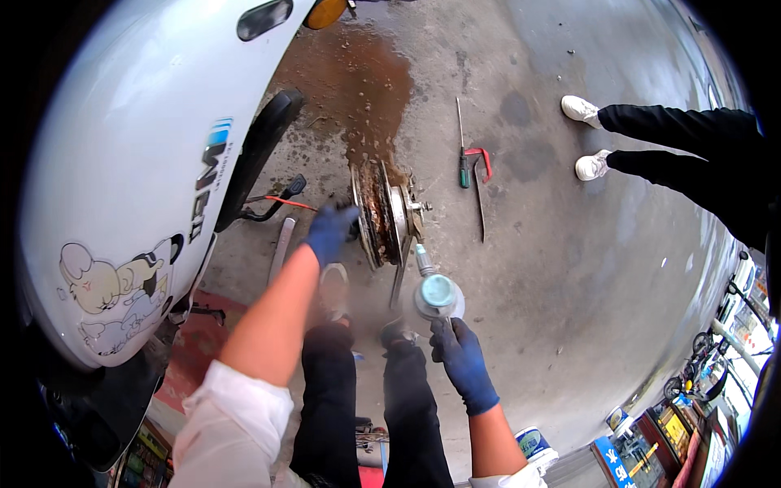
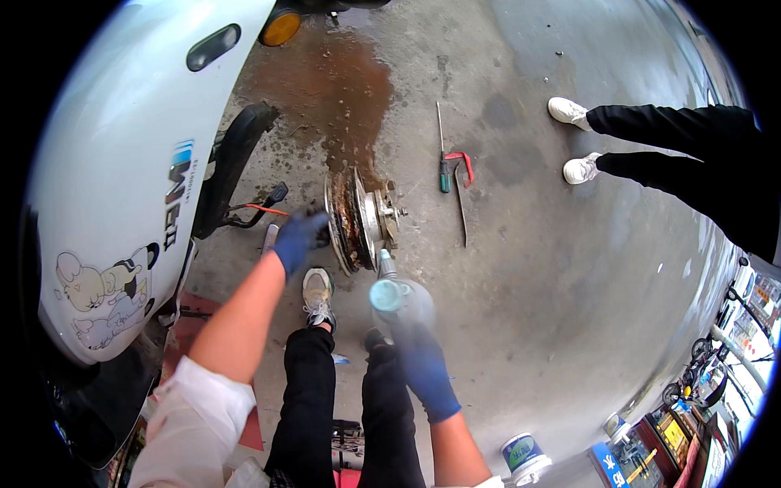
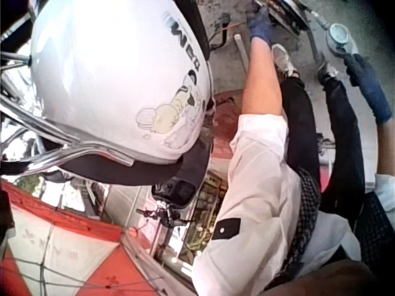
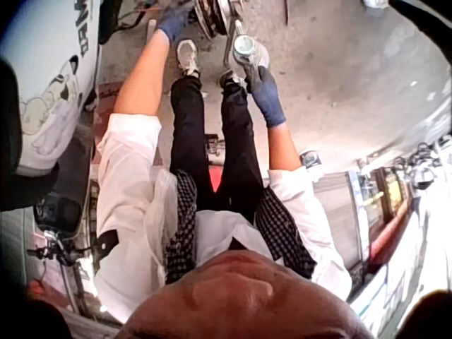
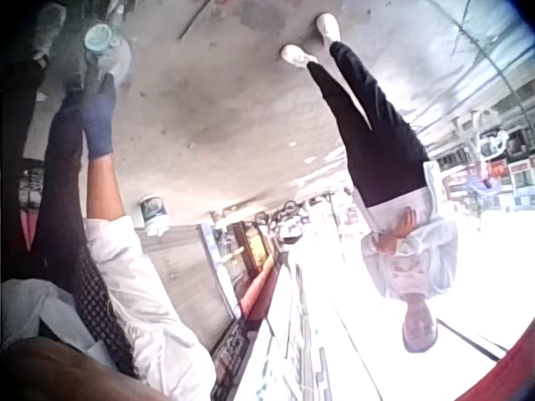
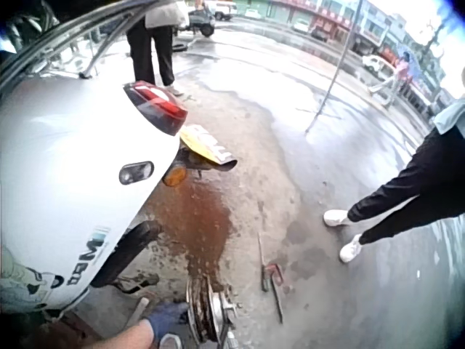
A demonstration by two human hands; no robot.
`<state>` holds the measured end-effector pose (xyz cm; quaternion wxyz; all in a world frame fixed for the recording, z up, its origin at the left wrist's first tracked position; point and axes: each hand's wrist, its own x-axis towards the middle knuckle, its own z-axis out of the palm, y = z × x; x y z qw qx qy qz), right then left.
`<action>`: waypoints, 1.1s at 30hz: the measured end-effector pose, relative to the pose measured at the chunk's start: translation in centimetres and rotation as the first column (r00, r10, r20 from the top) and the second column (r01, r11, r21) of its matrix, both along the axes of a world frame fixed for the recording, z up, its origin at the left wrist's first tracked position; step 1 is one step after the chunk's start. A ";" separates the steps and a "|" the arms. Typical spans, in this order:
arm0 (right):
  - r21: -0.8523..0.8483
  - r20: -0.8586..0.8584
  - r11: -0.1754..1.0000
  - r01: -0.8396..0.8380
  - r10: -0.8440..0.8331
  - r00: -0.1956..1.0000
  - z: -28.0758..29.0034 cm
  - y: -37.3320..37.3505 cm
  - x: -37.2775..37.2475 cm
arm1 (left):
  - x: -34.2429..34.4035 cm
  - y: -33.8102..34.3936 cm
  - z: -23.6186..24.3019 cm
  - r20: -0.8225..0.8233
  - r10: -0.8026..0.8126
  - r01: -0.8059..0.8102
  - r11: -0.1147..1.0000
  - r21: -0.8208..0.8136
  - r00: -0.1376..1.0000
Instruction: The person removes a scooter tire using a tire lever and then cleans the brake assembly with a spray bottle. The tire is detached from the rim, and the brake components are sprayed with liquid to remove dirt.
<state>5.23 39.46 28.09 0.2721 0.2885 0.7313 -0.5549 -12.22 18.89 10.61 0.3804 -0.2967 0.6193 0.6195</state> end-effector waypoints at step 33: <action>-0.016 0.023 0.999 0.038 -0.037 0.999 -0.9 -4.0 2.0 | 6.1 -0.5 -1.5 -0.144 -0.033 0.023 0.997 -0.069 0.989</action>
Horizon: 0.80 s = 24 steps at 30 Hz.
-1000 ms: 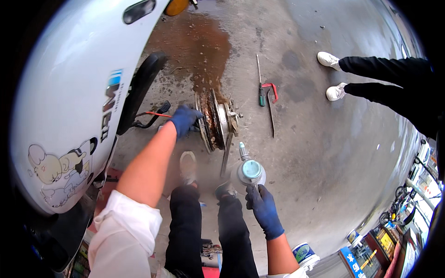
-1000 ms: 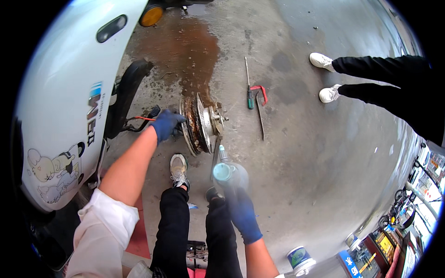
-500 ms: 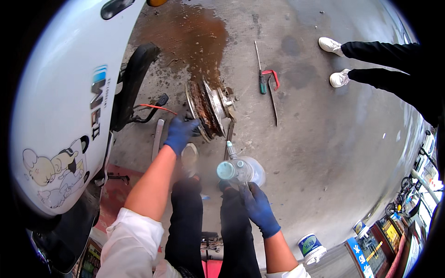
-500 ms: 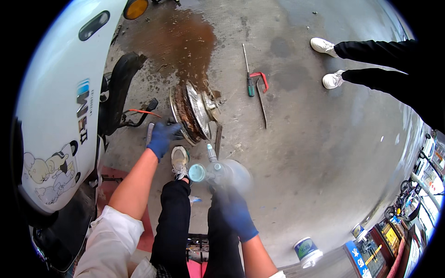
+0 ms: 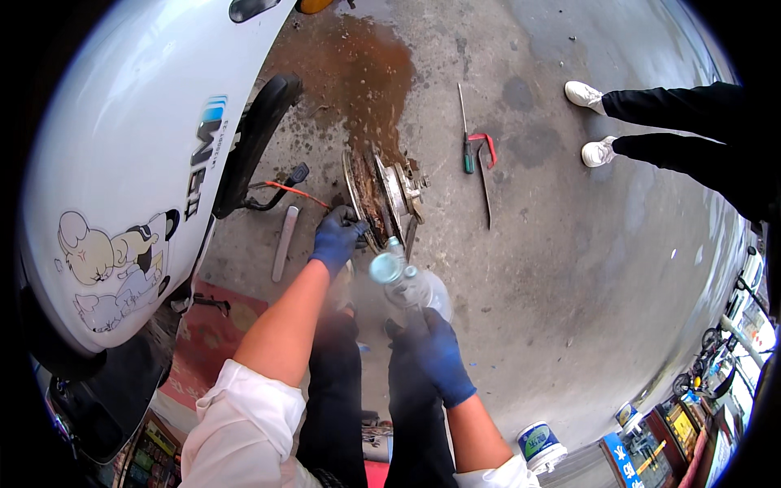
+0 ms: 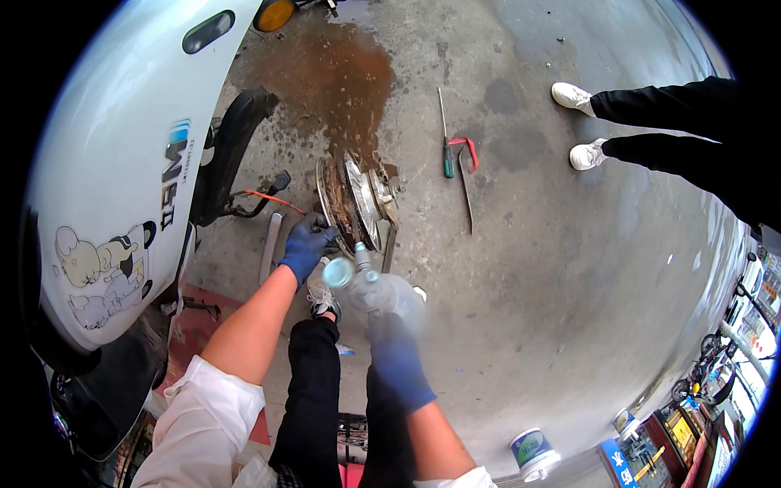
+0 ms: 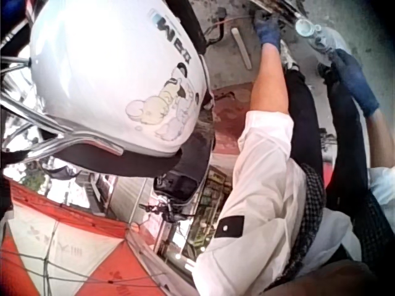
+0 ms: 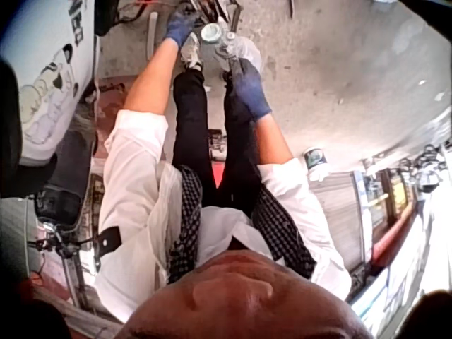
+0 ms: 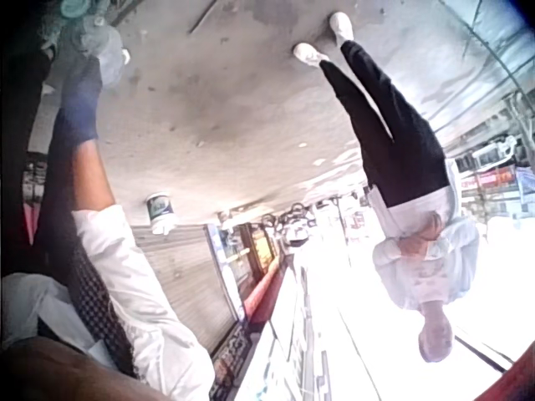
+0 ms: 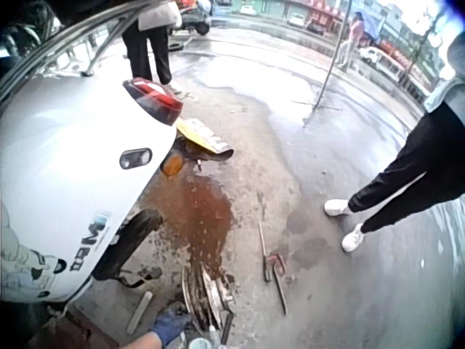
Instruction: The person removes a scooter tire using a tire lever and then cleans the brake assembly with a spray bottle. The tire is detached from the rim, and the brake components are sprayed with liquid to remove dirt.
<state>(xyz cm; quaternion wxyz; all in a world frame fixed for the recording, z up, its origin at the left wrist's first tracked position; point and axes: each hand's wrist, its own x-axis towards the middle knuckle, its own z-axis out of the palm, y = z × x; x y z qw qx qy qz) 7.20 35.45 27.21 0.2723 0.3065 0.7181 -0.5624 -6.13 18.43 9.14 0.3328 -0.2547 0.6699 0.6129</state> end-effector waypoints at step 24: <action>0.205 0.021 0.964 -0.169 0.168 0.986 0.2 -0.6 -2.5 | 2.0 -0.2 -2.4 -0.067 -0.129 0.113 0.972 -0.208 0.989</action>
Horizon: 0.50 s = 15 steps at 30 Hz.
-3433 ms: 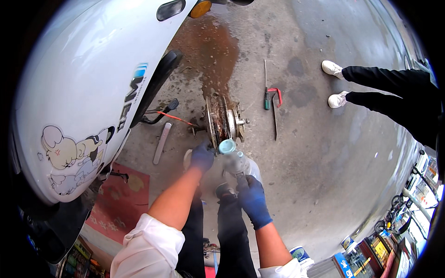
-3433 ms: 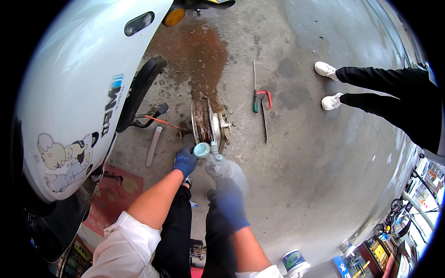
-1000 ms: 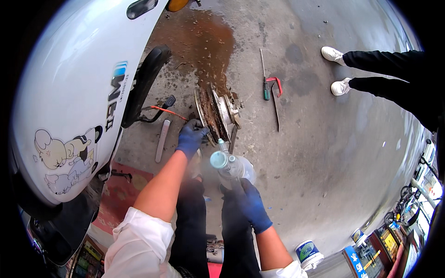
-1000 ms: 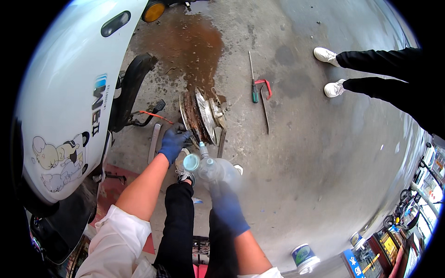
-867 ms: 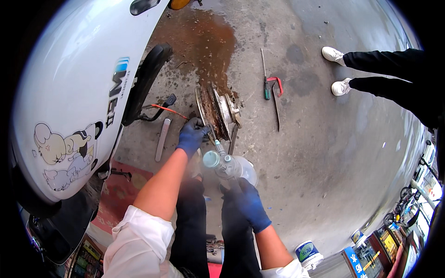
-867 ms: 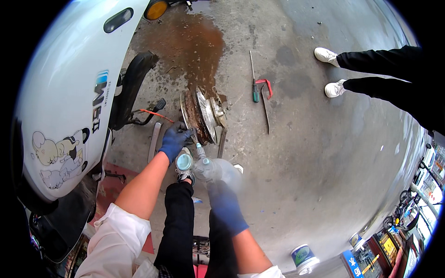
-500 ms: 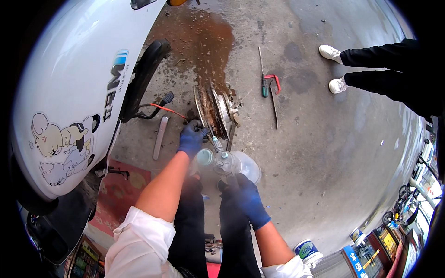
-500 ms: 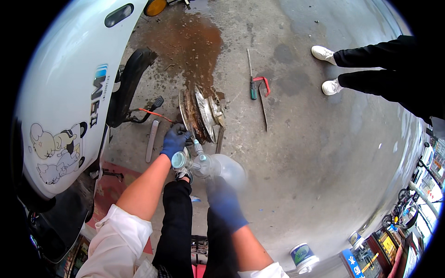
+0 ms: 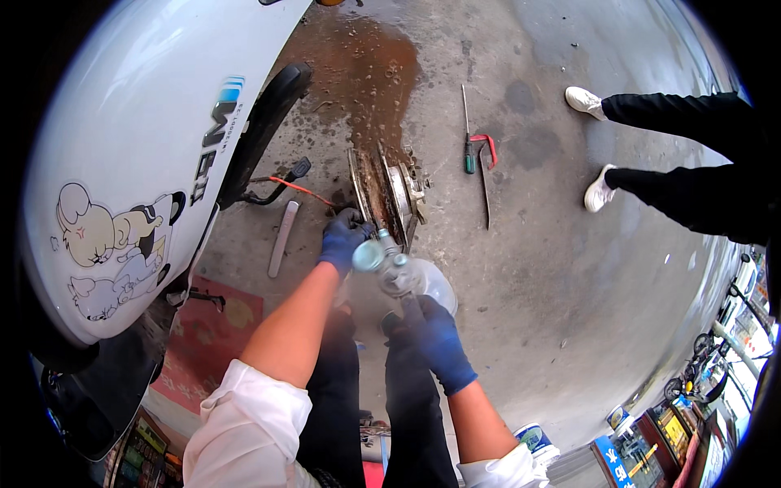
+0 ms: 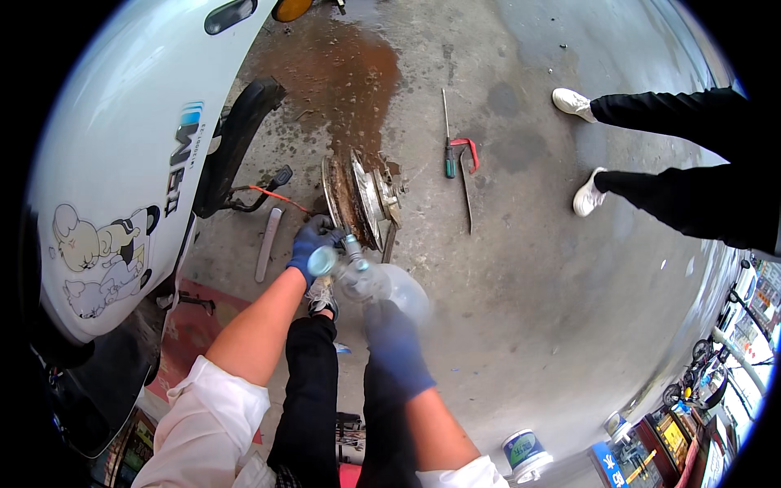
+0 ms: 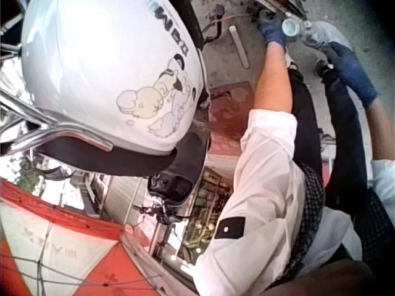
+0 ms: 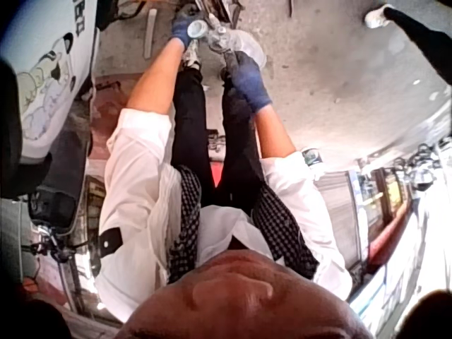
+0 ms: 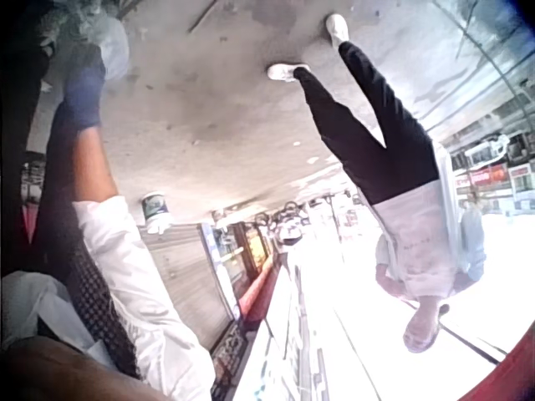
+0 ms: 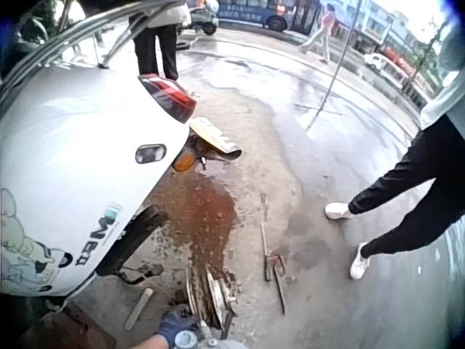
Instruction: The person removes a scooter tire using a tire lever and then cleans the brake assembly with a spray bottle. The tire is detached from the rim, and the brake components are sprayed with liquid to remove dirt.
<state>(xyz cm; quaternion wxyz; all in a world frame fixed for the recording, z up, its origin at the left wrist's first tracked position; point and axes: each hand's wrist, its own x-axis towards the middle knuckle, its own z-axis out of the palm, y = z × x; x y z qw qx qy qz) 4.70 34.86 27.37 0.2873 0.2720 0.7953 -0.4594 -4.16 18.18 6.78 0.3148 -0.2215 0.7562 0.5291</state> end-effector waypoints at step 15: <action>0.033 0.116 0.998 0.053 -0.057 0.992 0.0 -0.4 -2.5 | 0.4 0.5 1.1 -0.020 -0.005 0.004 1.000 -0.014 1.000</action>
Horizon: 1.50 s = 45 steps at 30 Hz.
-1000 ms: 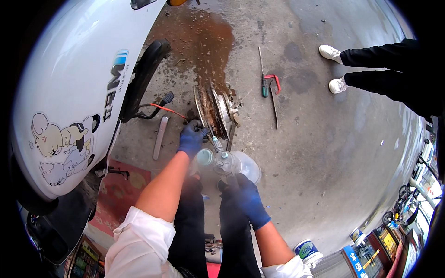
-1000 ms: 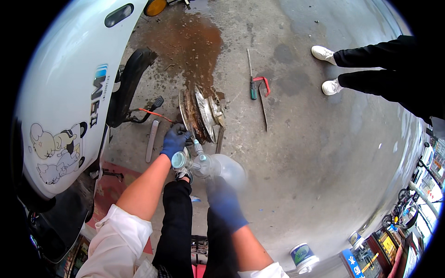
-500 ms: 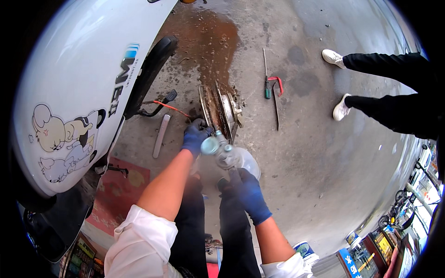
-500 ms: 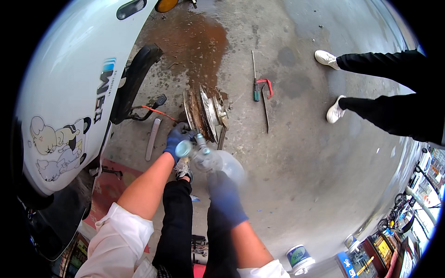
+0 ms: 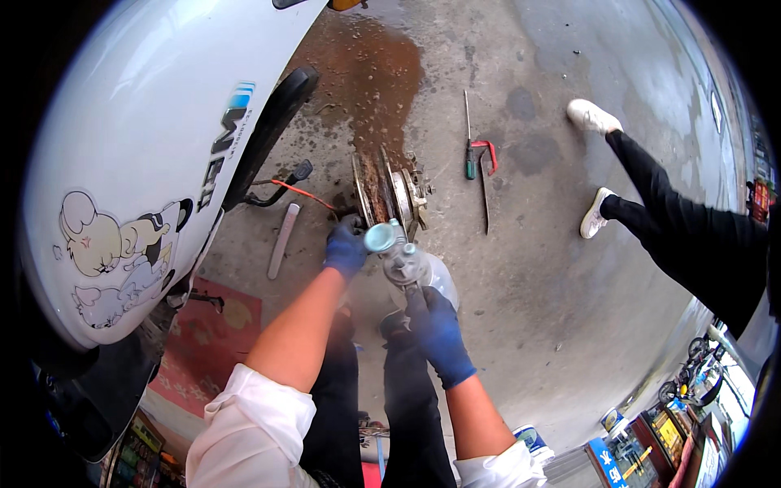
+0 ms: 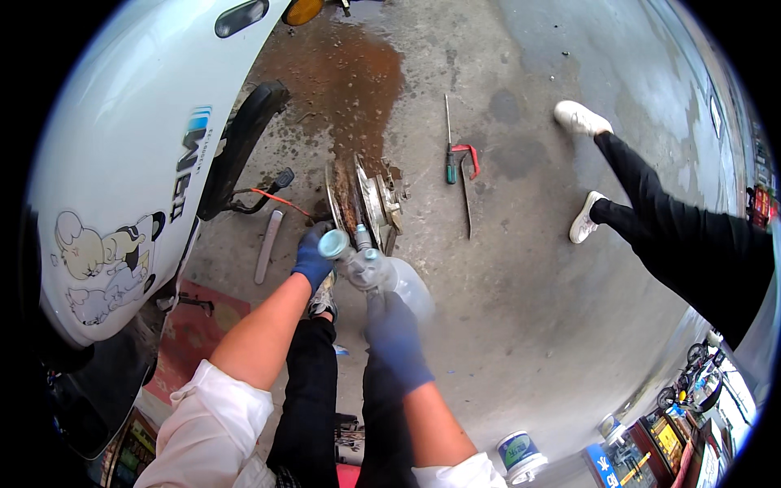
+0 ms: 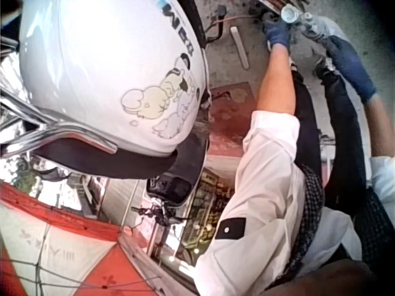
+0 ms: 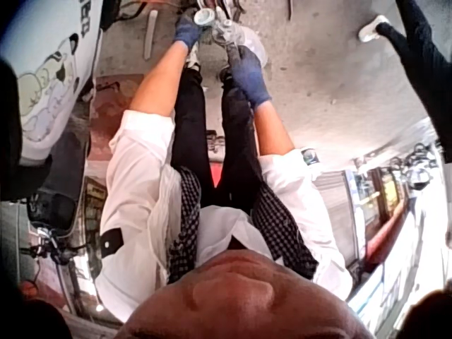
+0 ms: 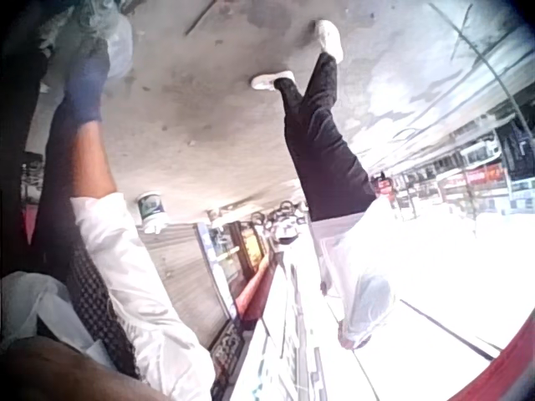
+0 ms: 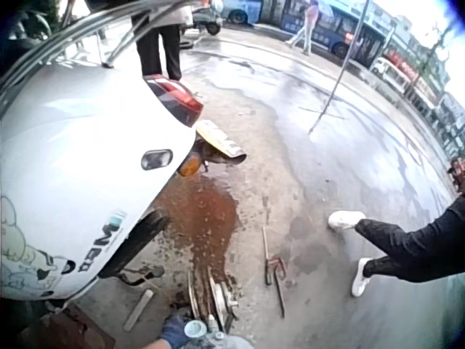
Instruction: The person removes a scooter tire using a tire lever and then cleans the brake assembly with a spray bottle. The tire is detached from the rim, and the brake components are sprayed with liquid to remove dirt.
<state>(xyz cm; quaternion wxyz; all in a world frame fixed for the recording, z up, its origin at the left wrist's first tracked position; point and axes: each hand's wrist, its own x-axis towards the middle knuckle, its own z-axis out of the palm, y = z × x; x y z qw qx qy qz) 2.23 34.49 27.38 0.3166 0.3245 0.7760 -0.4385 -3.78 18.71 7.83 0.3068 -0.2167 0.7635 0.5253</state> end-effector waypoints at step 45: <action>-0.127 0.034 0.985 0.113 -0.110 0.993 -1.3 7.2 3.3 | -0.7 0.8 1.1 0.182 0.103 -0.133 0.977 0.166 0.978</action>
